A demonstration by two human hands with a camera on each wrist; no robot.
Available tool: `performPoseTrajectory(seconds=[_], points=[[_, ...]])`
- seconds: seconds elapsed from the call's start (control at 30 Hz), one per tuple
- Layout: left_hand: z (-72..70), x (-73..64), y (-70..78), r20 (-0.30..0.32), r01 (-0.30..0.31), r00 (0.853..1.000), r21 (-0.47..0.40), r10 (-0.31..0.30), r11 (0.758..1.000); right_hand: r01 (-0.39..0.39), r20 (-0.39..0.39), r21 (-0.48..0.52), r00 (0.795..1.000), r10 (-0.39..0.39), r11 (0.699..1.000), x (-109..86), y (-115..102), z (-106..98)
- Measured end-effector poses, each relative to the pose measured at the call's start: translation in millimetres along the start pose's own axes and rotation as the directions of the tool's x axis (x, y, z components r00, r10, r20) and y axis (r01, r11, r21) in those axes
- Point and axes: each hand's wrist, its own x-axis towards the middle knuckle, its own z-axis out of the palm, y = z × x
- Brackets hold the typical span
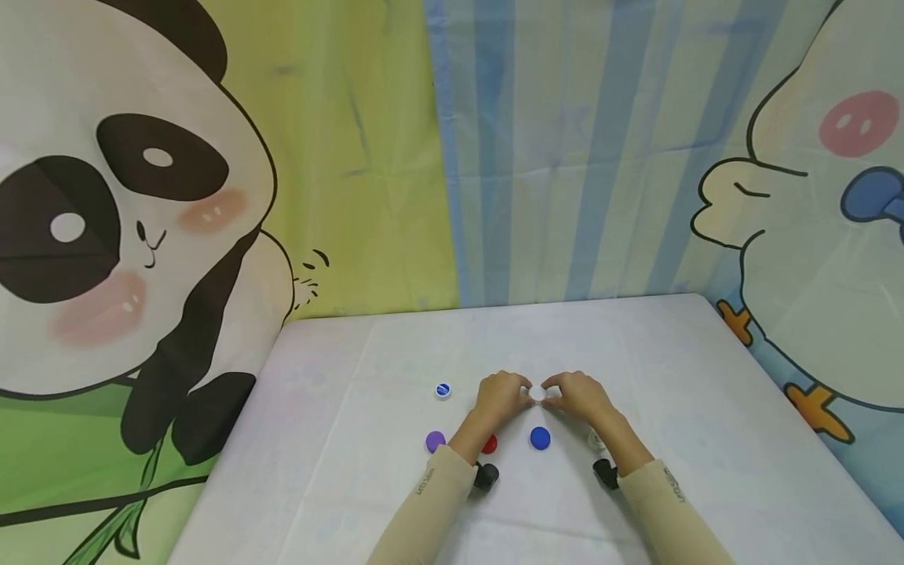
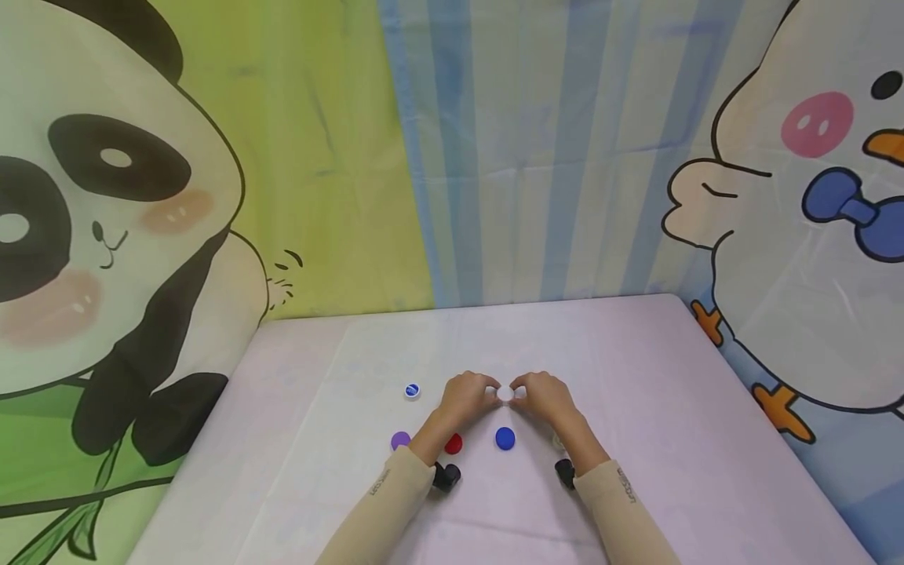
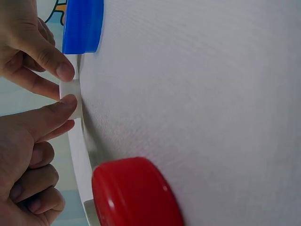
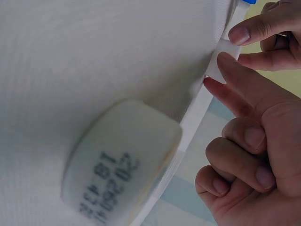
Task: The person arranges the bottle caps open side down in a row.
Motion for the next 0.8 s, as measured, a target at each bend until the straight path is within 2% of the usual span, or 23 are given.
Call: performPoseTrajectory(seconds=[0.23,0.4,0.53,0.67,0.8], points=[[-8.7,2.2,6.2,0.027,0.026,0.999,-0.005,-0.026,1.000,-0.005,-0.008,0.009,1.000,0.005,1.000,-5.6,7.0,-8.0],[-19.4,7.3,22.3,0.022,0.012,1.000,-0.037,-0.011,0.999,-0.010,-0.090,0.081,0.996,0.017,0.997,-12.3,22.2,-18.4],[-17.4,15.9,37.4,0.007,-0.001,1.000,-0.053,0.001,0.999,-0.035,-0.155,0.153,0.986,0.059,0.988,-19.0,37.4,-25.7],[-7.1,26.3,52.3,0.022,0.068,0.998,-0.067,-0.066,0.995,-0.079,-0.166,0.221,0.979,0.118,0.972,-24.6,52.1,-30.2],[5.2,34.1,64.6,0.053,0.149,0.988,-0.060,-0.146,0.987,-0.139,-0.108,0.263,0.979,0.172,0.955,-28.8,64.2,-30.0]])
